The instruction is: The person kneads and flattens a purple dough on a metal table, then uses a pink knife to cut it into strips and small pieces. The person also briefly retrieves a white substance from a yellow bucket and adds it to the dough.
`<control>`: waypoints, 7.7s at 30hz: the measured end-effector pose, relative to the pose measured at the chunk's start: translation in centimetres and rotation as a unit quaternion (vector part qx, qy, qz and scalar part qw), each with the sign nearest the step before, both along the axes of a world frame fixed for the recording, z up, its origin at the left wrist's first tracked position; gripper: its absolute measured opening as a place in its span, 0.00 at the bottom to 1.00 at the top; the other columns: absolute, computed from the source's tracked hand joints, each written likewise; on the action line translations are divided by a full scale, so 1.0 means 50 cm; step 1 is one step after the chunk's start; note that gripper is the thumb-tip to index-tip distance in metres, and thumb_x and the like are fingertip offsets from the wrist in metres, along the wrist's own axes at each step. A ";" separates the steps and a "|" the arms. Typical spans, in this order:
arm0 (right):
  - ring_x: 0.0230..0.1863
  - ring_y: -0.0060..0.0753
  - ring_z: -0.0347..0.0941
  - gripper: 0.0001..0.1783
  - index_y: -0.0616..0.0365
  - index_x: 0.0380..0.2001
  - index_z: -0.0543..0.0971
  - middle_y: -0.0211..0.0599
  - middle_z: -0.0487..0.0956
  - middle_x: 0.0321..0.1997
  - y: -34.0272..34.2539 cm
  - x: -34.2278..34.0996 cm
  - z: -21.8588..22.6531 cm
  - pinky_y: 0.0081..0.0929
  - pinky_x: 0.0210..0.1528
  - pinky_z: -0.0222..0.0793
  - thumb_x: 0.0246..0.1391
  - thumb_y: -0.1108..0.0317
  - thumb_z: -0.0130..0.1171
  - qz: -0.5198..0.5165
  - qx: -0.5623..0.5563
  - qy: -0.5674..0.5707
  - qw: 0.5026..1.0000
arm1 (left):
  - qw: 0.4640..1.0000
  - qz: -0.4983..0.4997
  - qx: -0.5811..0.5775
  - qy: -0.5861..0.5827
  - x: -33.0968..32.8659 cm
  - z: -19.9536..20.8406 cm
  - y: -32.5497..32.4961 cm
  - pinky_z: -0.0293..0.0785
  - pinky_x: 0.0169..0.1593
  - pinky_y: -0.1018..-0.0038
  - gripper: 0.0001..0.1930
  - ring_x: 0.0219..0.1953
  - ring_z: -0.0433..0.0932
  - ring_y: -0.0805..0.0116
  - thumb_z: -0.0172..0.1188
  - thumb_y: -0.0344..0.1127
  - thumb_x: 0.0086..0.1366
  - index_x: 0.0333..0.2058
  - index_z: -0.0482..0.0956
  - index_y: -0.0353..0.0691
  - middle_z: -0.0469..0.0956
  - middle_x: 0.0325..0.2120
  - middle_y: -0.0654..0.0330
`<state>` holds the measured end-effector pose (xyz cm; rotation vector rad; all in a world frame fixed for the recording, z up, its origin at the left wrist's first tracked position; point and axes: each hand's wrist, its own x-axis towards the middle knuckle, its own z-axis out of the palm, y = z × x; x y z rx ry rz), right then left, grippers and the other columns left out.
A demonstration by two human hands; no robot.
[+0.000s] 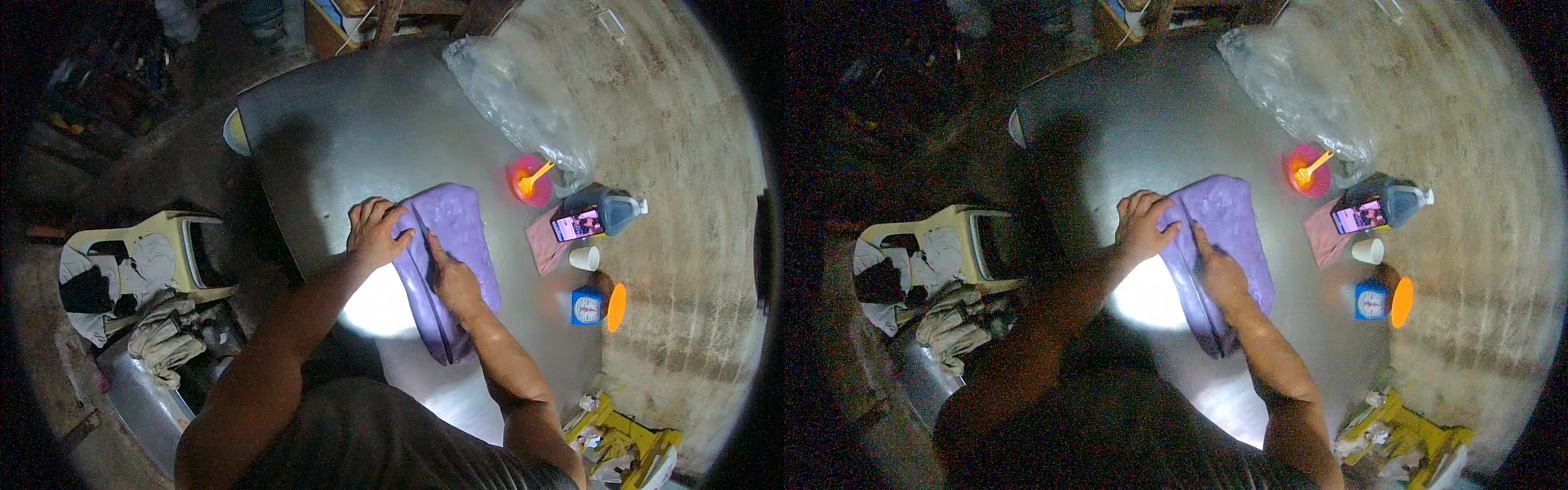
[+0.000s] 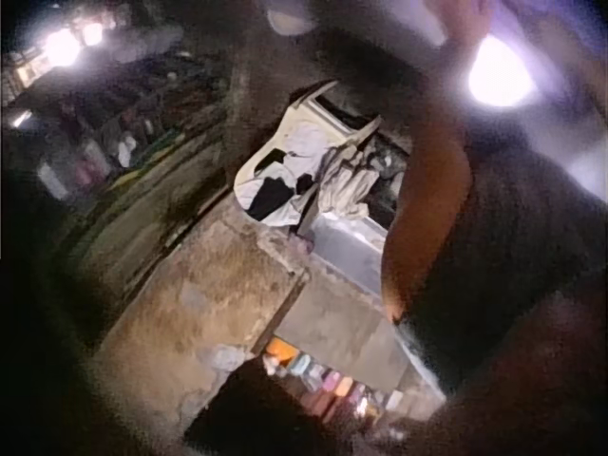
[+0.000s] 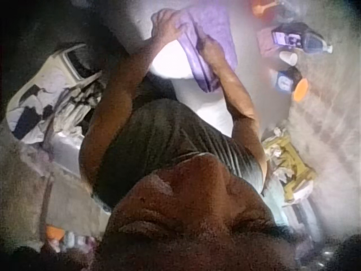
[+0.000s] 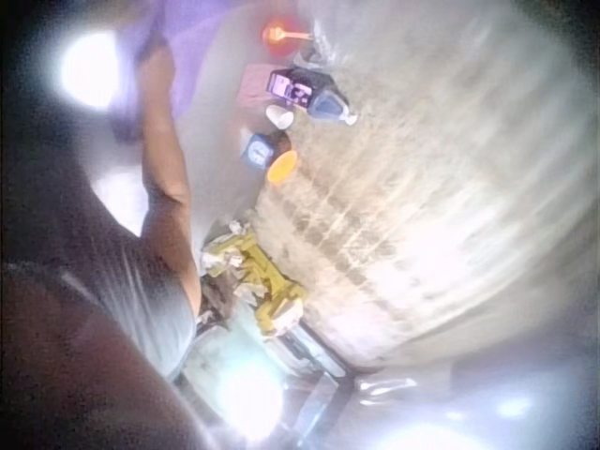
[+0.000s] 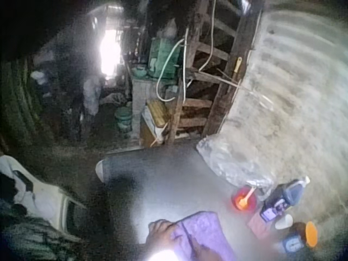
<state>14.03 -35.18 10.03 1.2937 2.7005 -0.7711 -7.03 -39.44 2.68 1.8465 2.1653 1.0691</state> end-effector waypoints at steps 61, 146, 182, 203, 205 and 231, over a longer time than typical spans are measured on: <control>0.43 0.61 0.83 0.44 0.35 0.77 0.55 0.59 0.84 0.44 0.115 -0.057 0.012 0.57 0.48 0.78 0.58 0.70 0.53 -0.055 -0.013 -0.084 0.995 | 0.997 -0.003 0.064 -0.041 -0.003 -0.049 0.034 0.63 0.60 0.51 0.22 0.53 0.75 0.53 0.74 0.40 0.51 0.45 0.80 0.47 0.79 0.44 0.59; 0.74 0.53 0.56 0.37 0.49 0.71 0.67 0.48 0.63 0.73 -0.476 0.415 -0.156 0.56 0.72 0.47 0.64 0.45 0.54 -0.592 0.163 -0.148 0.776 | 0.907 -0.258 -0.323 0.080 0.044 0.076 0.230 0.78 0.53 0.56 0.30 0.47 0.83 0.44 0.71 0.56 0.55 0.48 0.82 0.40 0.84 0.42 0.48; 0.54 0.48 0.76 0.27 0.50 0.50 0.81 0.38 0.81 0.50 -0.621 0.418 -0.003 0.47 0.57 0.69 0.50 0.49 0.73 -0.315 0.141 0.008 0.939 | 0.988 -0.103 -0.114 -0.002 0.026 0.149 -0.222 0.74 0.56 0.57 0.26 0.52 0.78 0.51 0.72 0.36 0.56 0.53 0.78 0.40 0.79 0.49 0.49; 0.78 0.70 0.46 0.51 0.62 0.72 0.62 0.61 0.57 0.77 -0.615 0.445 -0.056 0.73 0.75 0.36 0.59 0.33 0.56 -0.426 0.119 -0.104 0.891 | 0.835 -0.509 -0.101 0.184 0.309 0.067 -0.362 0.63 0.61 0.54 0.31 0.59 0.71 0.54 0.71 0.53 0.58 0.56 0.78 0.46 0.76 0.53 0.56; 0.79 0.69 0.44 0.49 0.62 0.73 0.62 0.61 0.56 0.78 -0.517 0.453 -0.046 0.70 0.77 0.35 0.62 0.35 0.54 -0.475 0.122 -0.077 0.868 | 0.862 -0.449 -0.111 0.204 0.256 0.062 -0.349 0.61 0.63 0.54 0.32 0.61 0.70 0.56 0.70 0.58 0.58 0.55 0.79 0.46 0.76 0.55 0.57; 0.46 0.33 0.78 0.21 0.59 0.42 0.81 0.38 0.83 0.44 -0.477 0.168 0.061 0.32 0.53 0.74 0.50 0.58 0.76 -0.519 0.049 0.307 0.796 | 0.746 -0.645 -0.160 -0.044 0.163 0.250 -0.139 0.62 0.68 0.52 0.43 0.65 0.71 0.45 0.70 0.52 0.59 0.68 0.67 0.38 0.72 0.64 0.44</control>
